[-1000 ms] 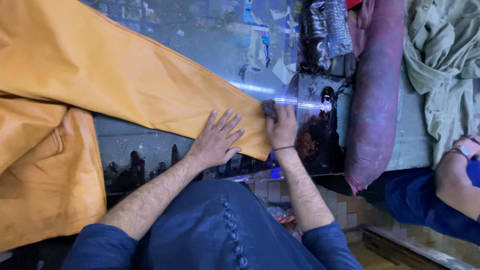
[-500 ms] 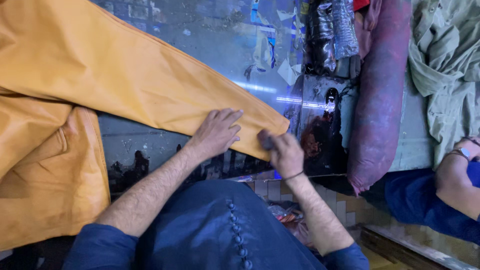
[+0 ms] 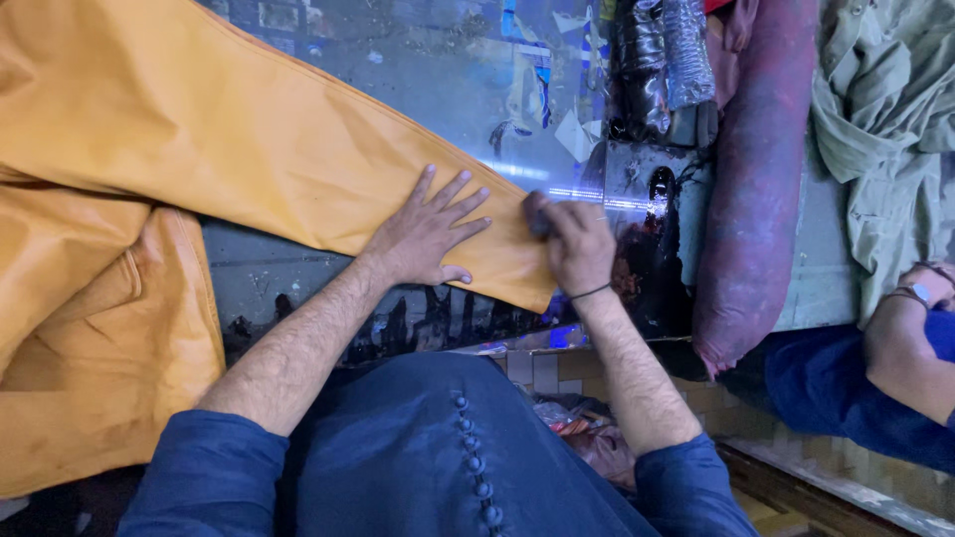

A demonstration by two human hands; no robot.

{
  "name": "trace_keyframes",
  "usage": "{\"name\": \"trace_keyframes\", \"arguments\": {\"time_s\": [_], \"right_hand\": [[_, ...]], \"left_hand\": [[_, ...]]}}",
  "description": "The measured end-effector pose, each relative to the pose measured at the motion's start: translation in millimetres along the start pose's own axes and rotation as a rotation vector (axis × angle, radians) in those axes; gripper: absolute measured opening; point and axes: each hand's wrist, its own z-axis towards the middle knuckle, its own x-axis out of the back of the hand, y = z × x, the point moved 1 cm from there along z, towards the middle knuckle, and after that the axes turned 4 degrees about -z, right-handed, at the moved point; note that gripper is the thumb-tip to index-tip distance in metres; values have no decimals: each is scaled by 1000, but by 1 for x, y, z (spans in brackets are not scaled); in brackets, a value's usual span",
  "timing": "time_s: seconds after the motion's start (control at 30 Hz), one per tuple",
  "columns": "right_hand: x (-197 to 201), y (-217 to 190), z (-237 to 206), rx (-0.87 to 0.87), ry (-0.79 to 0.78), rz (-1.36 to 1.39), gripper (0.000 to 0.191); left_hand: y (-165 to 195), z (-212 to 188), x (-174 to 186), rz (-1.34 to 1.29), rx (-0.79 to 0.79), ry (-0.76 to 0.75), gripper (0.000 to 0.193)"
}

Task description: The person lays a tan leather jacket on a work table and rubs its surface with a dark sponge-like block, working over the front panel, pocket flap, sleeve and shoulder areas, repositioning the jacket between passes to cover new sections.

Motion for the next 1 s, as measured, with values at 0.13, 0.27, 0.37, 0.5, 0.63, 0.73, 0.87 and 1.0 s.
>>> {"name": "trace_keyframes", "arguments": {"time_s": [0.13, 0.27, 0.37, 0.5, 0.63, 0.73, 0.87, 1.0], "right_hand": [[8, 2, -3, -130, 3, -24, 44], [17, -36, -20, -158, -61, 160, 41], [15, -56, -38, 166, -363, 532, 44], [8, -40, -49, 73, -229, 454, 42], [3, -34, -45, -258, 119, 276, 34], [9, -57, -43, -219, 24, 187, 41], [36, -78, -45, 83, -367, 394, 46], [51, -66, -48, -166, -155, 397, 42]], "left_hand": [[-1, -2, -1, -11, -8, 18, 91], [-1, -2, -3, -8, -14, 16, 93], [-3, -3, -5, -1, -27, 17, 95], [-4, -5, -5, 5, -48, 93, 91], [-4, -6, -5, 14, -48, 9, 97], [-5, -6, -5, 18, -50, 9, 98], [-7, -7, -9, 15, -65, 46, 100], [-10, -5, -14, -33, -85, 36, 99]]}}
